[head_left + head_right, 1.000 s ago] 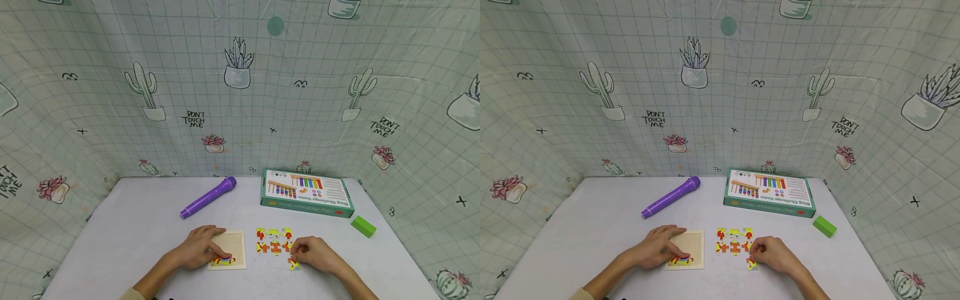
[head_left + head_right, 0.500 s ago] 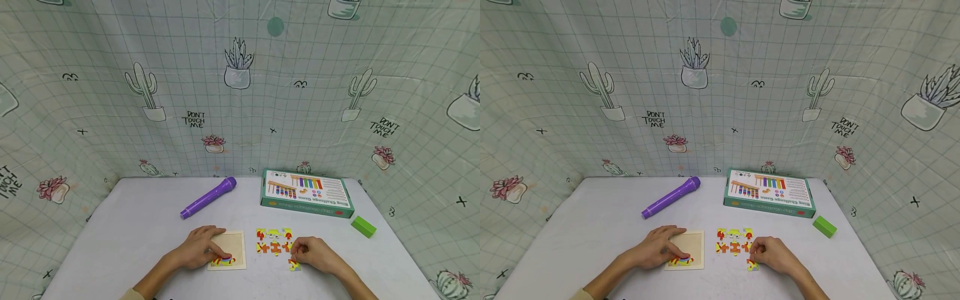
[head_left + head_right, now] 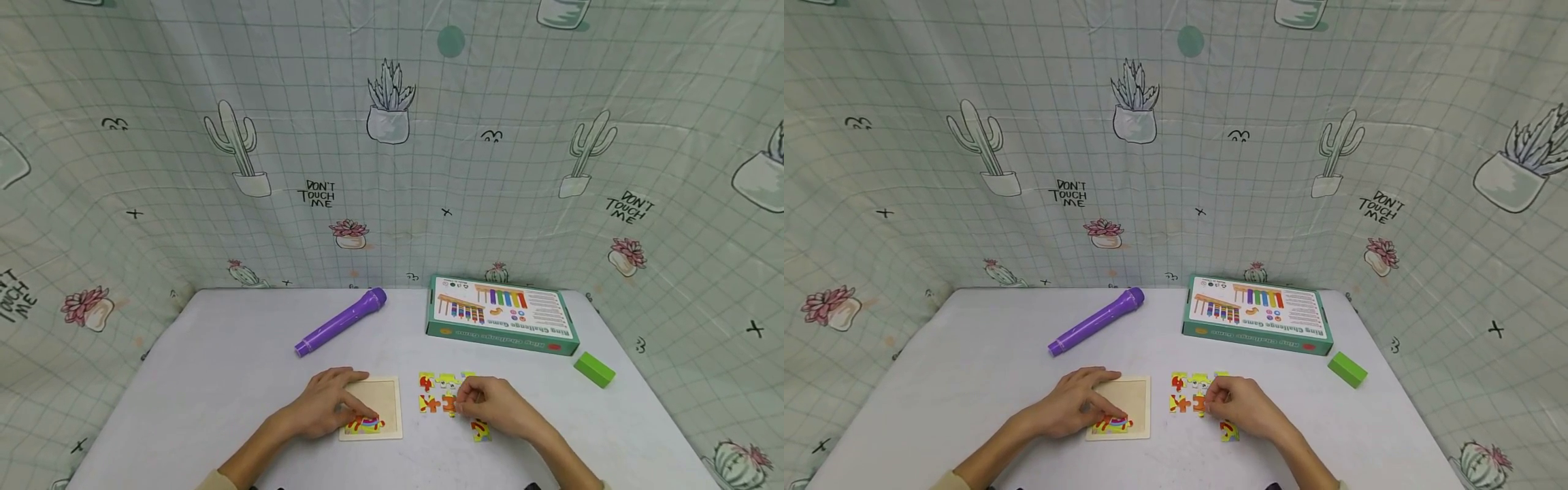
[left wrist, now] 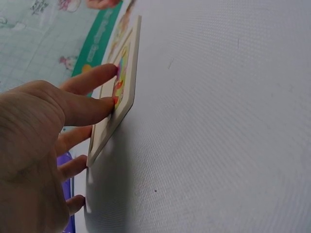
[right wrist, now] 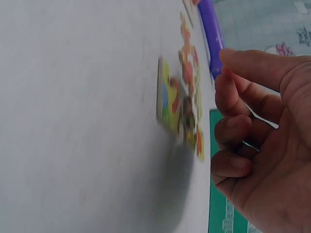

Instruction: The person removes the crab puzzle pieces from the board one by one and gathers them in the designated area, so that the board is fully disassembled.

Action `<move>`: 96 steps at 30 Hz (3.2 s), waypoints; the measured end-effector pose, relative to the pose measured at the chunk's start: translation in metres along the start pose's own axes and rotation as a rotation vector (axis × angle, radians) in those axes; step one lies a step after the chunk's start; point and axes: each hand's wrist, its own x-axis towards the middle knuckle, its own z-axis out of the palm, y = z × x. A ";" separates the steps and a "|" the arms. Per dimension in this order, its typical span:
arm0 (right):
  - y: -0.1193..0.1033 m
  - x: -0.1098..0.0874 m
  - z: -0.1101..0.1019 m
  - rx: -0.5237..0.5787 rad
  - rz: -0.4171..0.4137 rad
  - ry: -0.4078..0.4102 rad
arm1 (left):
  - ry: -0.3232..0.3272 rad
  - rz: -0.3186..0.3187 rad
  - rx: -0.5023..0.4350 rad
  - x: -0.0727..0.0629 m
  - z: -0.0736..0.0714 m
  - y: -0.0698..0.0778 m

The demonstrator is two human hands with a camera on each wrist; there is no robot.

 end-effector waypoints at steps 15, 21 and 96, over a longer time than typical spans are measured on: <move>-0.045 0.040 0.057 0.002 -0.151 -0.159 | 0.006 -0.020 0.019 0.001 0.002 -0.002; -0.059 0.045 0.073 -0.002 -0.164 -0.205 | 0.028 -0.033 0.026 0.001 0.005 -0.002; -0.036 0.021 0.011 -0.100 -0.116 -0.178 | 0.013 -0.041 0.020 0.000 0.004 -0.001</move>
